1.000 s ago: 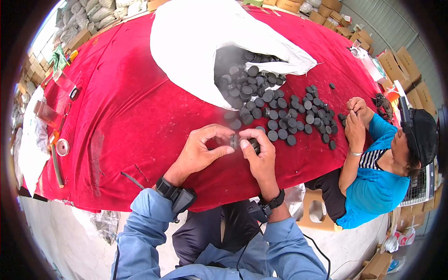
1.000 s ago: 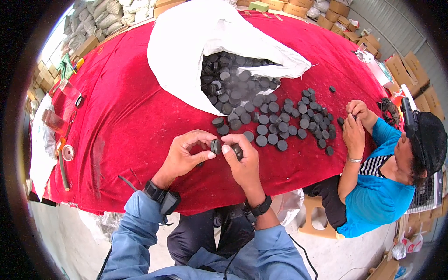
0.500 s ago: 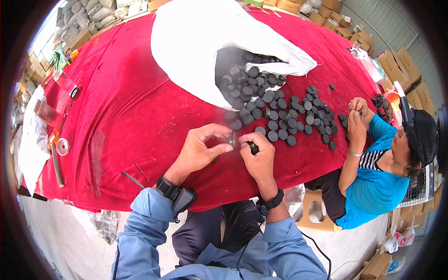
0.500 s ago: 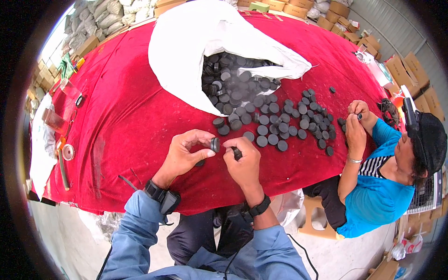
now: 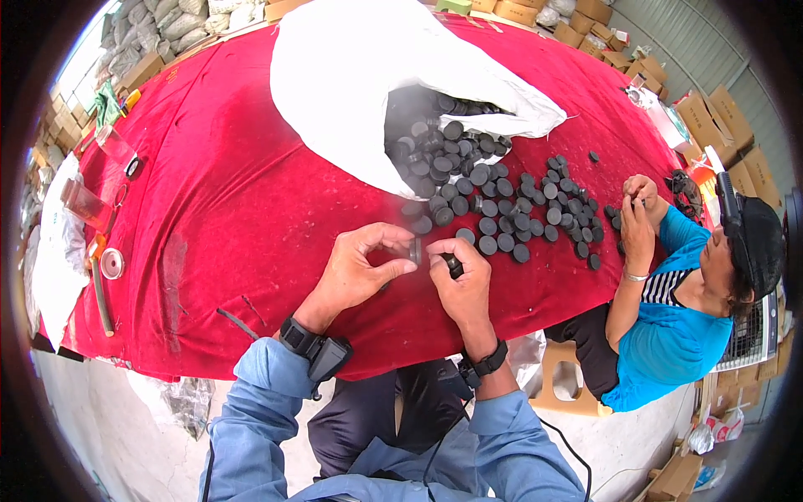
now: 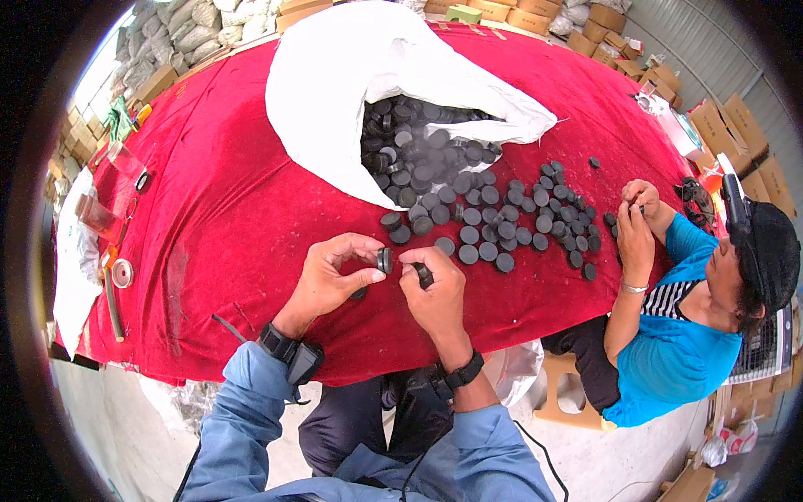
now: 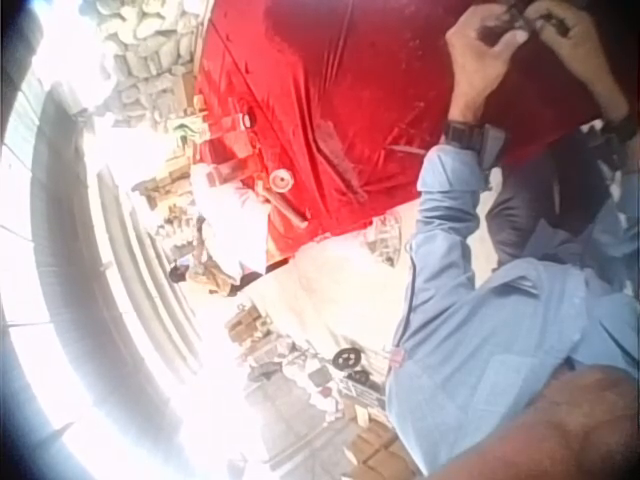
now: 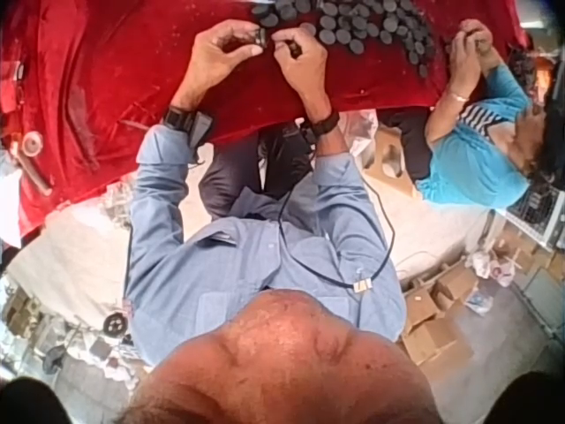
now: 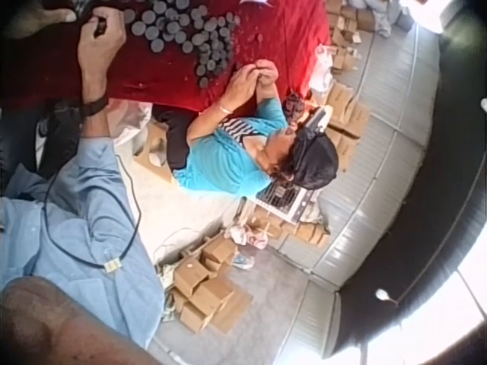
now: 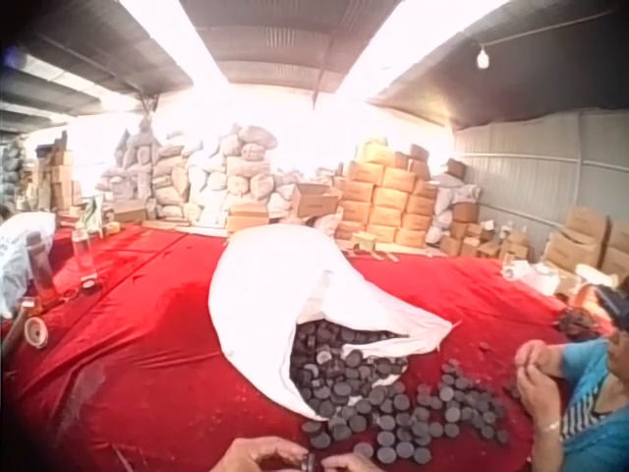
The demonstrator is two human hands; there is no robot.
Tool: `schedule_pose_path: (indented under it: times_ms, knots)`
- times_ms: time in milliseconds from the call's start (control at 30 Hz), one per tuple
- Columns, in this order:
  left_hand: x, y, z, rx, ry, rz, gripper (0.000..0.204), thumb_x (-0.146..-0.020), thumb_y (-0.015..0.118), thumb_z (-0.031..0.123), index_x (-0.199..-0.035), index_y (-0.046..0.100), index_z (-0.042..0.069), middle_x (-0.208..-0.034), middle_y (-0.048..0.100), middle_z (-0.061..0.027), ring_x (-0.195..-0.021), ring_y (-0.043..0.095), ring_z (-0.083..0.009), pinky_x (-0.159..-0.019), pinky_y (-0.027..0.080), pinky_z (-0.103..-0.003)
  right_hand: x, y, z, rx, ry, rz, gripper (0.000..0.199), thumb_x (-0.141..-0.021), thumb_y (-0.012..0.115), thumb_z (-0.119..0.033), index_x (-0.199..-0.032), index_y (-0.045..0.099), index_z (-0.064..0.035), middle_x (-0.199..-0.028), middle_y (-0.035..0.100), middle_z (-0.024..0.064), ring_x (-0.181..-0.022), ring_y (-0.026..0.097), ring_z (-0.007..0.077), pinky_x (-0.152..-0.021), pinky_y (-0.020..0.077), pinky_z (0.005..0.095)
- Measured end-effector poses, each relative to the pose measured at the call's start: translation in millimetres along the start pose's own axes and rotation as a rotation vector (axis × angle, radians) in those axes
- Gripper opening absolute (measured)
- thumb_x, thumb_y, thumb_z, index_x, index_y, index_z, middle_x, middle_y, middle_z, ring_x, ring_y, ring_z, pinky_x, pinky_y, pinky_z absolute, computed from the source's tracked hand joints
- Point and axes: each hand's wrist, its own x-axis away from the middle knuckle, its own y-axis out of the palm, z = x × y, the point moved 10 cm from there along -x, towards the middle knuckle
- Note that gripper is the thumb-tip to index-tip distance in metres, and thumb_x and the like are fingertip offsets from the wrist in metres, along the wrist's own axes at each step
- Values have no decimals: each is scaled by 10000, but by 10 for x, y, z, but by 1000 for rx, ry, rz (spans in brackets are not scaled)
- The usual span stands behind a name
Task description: Inspecting and sorting small black circular discs on a red work table in a manufacturing facility.
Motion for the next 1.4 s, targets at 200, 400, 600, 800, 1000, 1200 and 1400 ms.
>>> schedule_pose_path:
  times_ms: [200, 400, 600, 800, 1000, 1200, 1400]
  knots:
    - [-1, -10, 84, -105, 68, 24, 332, -760, 809, 2, -1064, 676, 6, -978, 699, -62, -875, 663, -128, -819, 547, -291, 9, 40, -23, -86, 22, -51, 95, -836, 677, -60, -913, 670, -4, -781, 635, 83, -663, 582, 155, -605, 460, 297]
    - [11, 18, 276, -361, 214, 67, 286, -744, 816, -2, -985, 663, 23, -963, 671, -76, -836, 642, -148, -771, 537, -291, 10, 113, -76, 6, 18, -141, 133, -825, 711, -81, -916, 660, 2, -780, 634, 94, -669, 603, 191, -600, 467, 322]
    - [5, -15, 345, -307, 224, 77, 263, -769, 768, -38, -1010, 681, 24, -961, 666, -81, -814, 638, -172, -743, 531, -297, -17, 52, -284, 63, -182, -65, 160, -809, 701, -37, -959, 659, 2, -840, 645, 133, -702, 638, 295, -623, 494, 354]
    - [30, -8, 348, -272, 245, 63, 200, -790, 736, -47, -978, 710, 18, -888, 675, -88, -781, 633, -179, -734, 527, -304, 26, 76, -400, 50, -259, -91, 176, -811, 697, -16, -981, 656, 4, -861, 647, 143, -720, 650, 301, -624, 513, 369]
    - [30, 9, 299, -266, 165, 50, 169, -771, 744, -43, -929, 708, 5, -825, 672, -79, -744, 619, -175, -703, 506, -297, 60, 72, -420, 88, -251, -109, 181, -798, 696, 4, -974, 652, -4, -859, 641, 141, -714, 652, 299, -610, 511, 361]
    - [18, -33, 295, -216, 183, 67, 176, -782, 736, -48, -945, 701, 11, -880, 683, -92, -817, 641, -182, -751, 513, -304, 26, 76, -401, 7, -217, -66, 183, -810, 689, 6, -988, 649, -9, -851, 635, 126, -723, 647, 262, -624, 505, 352]
    - [44, 20, 90, 102, 135, 54, 207, -861, 679, -62, -1059, 655, -4, -1046, 676, -104, -942, 650, -185, -872, 520, -334, 10, 59, -327, -23, -185, -84, 223, -811, 708, 5, -1024, 646, -14, -863, 640, 108, -740, 643, 214, -649, 507, 330]
